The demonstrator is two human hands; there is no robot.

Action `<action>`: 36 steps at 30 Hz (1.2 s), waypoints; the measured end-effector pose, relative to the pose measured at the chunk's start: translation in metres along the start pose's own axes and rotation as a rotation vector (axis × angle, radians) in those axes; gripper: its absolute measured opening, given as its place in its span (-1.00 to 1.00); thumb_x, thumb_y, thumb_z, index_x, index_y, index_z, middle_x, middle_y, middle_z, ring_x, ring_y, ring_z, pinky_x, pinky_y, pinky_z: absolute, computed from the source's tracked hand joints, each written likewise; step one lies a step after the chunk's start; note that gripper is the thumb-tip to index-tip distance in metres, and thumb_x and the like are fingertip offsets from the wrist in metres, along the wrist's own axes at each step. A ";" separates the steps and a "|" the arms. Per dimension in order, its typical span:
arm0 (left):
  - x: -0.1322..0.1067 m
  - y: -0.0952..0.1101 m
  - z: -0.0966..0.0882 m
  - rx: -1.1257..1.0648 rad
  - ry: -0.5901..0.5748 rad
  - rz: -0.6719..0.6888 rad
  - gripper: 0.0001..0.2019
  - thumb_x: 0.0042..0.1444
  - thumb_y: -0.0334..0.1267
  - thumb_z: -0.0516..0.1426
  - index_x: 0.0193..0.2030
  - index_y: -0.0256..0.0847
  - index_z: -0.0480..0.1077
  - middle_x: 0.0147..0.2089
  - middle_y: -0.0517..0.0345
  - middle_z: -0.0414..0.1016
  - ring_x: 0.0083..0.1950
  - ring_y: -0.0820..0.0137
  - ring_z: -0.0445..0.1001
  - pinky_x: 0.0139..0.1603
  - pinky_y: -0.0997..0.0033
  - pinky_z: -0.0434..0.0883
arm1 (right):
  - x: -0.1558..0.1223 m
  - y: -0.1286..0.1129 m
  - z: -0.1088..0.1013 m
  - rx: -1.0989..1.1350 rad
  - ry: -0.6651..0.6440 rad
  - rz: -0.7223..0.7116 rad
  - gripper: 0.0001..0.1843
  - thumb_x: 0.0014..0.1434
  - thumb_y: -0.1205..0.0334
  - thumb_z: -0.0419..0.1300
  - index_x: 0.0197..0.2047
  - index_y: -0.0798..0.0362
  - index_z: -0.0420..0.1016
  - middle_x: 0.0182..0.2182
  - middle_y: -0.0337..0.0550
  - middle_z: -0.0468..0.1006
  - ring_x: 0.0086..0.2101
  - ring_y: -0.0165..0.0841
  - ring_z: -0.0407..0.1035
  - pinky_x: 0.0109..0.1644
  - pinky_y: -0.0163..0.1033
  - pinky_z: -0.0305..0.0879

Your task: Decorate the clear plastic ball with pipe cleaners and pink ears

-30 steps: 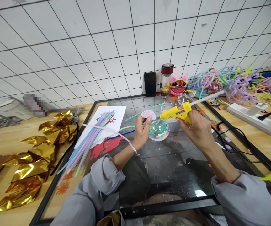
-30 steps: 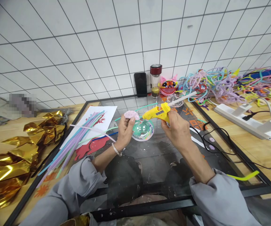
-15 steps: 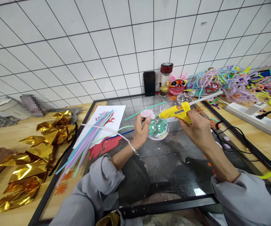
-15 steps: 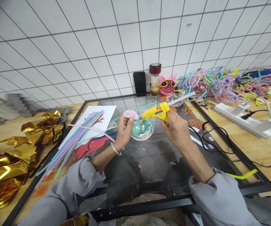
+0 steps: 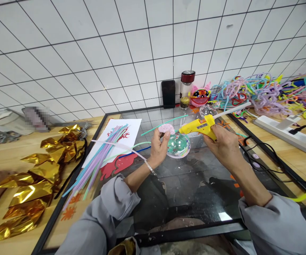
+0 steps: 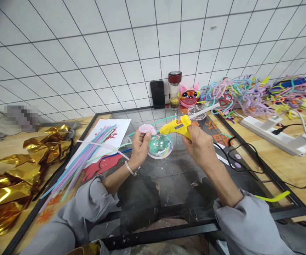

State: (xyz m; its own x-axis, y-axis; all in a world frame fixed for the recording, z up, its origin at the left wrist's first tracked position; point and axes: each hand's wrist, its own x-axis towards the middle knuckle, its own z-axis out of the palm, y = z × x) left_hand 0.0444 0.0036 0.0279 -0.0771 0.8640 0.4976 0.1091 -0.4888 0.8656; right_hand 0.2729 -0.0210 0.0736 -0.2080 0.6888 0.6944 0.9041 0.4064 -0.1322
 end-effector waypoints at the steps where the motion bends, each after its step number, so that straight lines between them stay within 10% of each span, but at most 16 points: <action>1: 0.000 0.000 0.000 0.004 -0.002 0.003 -0.65 0.29 0.05 0.10 -0.02 -0.20 0.36 -0.07 0.02 0.56 -0.04 0.35 0.53 0.05 0.33 0.42 | 0.000 0.001 0.001 0.000 0.030 -0.028 -0.93 0.23 0.22 0.10 -0.32 -0.05 0.29 -0.46 -0.12 0.49 -0.41 -0.23 0.42 -0.36 -0.20 0.26; 11: 0.000 0.000 0.000 0.012 0.000 0.007 -0.66 0.29 0.05 0.10 -0.02 -0.20 0.36 -0.09 0.03 0.57 -0.06 0.35 0.54 0.03 0.35 0.43 | 0.000 0.004 0.002 0.016 0.166 -0.170 -0.94 0.22 0.33 0.11 -0.29 -0.02 0.32 -0.48 -0.16 0.48 -0.46 -0.27 0.40 -0.40 -0.23 0.21; 30: 0.011 0.003 -0.012 0.130 -0.111 0.038 -0.70 0.30 0.00 0.09 -0.06 -0.20 0.38 -0.07 0.01 0.56 -0.03 0.30 0.52 0.05 0.29 0.40 | 0.001 0.013 0.002 0.055 0.079 0.434 -0.74 0.06 0.06 0.15 -0.49 -0.07 0.14 -0.47 -0.17 0.32 -0.37 -0.24 0.28 -0.29 -0.18 0.18; 36: 0.014 0.003 -0.016 0.176 -0.139 0.069 -0.72 0.31 0.00 0.08 -0.08 -0.19 0.38 -0.10 0.02 0.57 -0.04 0.29 0.53 0.04 0.28 0.41 | -0.009 0.033 0.027 -0.111 -0.232 0.614 -0.70 0.14 0.02 0.11 -0.36 0.10 0.45 -0.40 0.00 0.41 -0.28 -0.13 0.33 -0.21 -0.12 0.24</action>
State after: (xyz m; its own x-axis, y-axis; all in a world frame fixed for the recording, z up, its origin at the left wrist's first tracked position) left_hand 0.0282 0.0123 0.0387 0.0726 0.8433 0.5325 0.2819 -0.5295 0.8001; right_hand 0.2948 0.0022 0.0440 0.2935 0.8920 0.3438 0.9143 -0.1570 -0.3733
